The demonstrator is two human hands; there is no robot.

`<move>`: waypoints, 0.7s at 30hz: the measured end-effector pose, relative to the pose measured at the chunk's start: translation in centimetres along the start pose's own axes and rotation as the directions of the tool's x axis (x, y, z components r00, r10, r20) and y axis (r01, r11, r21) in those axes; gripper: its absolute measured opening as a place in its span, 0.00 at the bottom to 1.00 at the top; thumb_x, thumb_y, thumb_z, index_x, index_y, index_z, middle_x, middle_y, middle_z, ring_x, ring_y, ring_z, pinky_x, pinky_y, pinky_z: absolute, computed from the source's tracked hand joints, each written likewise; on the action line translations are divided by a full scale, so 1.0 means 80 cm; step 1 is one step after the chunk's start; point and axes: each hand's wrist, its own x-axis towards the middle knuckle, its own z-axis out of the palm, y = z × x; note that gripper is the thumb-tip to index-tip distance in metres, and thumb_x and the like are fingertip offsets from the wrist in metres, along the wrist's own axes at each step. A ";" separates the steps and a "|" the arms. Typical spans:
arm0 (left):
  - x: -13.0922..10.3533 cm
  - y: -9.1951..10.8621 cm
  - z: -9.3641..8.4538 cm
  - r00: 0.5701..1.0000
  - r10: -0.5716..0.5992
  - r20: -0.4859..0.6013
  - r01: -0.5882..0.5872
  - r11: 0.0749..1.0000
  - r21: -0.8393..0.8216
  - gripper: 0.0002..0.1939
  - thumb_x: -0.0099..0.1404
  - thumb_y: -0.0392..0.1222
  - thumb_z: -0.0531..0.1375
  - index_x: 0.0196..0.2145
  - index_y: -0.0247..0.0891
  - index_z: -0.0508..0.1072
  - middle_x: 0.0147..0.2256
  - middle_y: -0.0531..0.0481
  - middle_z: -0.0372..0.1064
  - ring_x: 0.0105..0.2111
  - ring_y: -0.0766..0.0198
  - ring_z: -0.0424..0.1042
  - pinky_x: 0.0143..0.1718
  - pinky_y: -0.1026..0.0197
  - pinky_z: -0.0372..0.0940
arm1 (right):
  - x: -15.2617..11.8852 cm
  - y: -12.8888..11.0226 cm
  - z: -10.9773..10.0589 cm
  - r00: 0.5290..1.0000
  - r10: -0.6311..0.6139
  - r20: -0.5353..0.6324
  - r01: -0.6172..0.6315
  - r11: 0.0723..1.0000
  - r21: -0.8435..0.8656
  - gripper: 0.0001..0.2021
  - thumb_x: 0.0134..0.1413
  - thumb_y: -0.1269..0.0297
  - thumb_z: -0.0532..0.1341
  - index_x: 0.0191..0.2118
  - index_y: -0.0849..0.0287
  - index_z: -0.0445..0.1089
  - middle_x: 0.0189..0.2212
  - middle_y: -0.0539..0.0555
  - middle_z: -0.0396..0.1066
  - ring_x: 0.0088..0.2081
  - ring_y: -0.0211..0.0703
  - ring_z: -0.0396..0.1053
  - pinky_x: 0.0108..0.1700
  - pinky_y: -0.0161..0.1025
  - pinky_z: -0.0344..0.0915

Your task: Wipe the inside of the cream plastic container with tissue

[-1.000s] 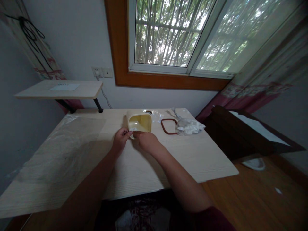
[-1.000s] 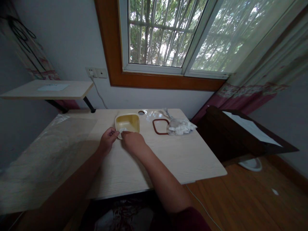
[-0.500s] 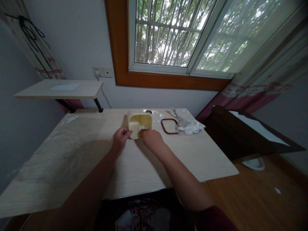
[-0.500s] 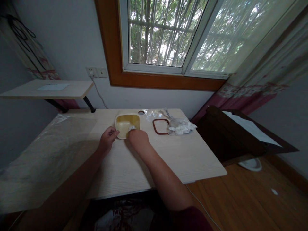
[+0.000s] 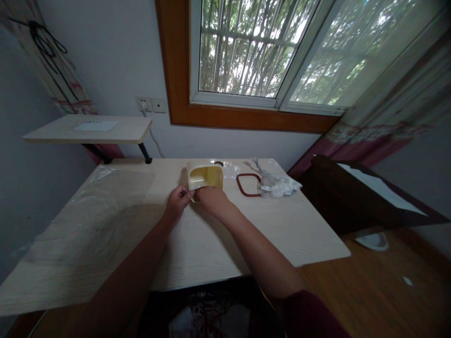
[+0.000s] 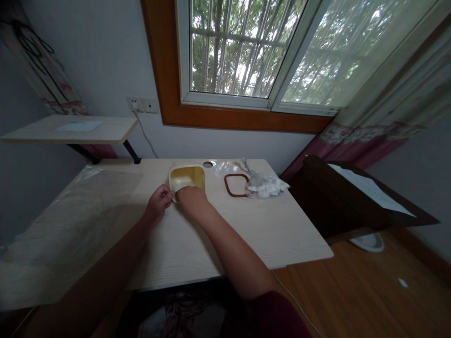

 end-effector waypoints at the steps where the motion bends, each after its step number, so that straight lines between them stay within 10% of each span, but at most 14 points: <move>1: 0.001 0.000 0.000 1.000 -0.016 0.022 0.017 0.999 -0.031 0.23 0.55 0.58 0.66 0.26 0.41 0.60 0.17 0.62 0.51 0.17 0.72 0.49 0.19 0.67 0.45 | 0.006 0.001 0.001 1.000 0.001 0.010 -0.001 1.000 0.002 0.19 0.69 0.65 0.50 0.50 0.66 0.76 0.45 0.69 0.78 0.47 0.57 0.78 0.48 0.45 0.71; 21: 0.000 -0.004 0.001 0.992 -0.057 0.112 0.071 0.990 -0.122 0.23 0.55 0.57 0.67 0.27 0.41 0.58 0.18 0.62 0.50 0.17 0.73 0.49 0.19 0.67 0.42 | 0.083 0.013 0.031 0.989 0.071 0.132 -0.076 0.997 0.029 0.18 0.65 0.63 0.56 0.55 0.65 0.75 0.51 0.70 0.75 0.53 0.59 0.75 0.50 0.47 0.72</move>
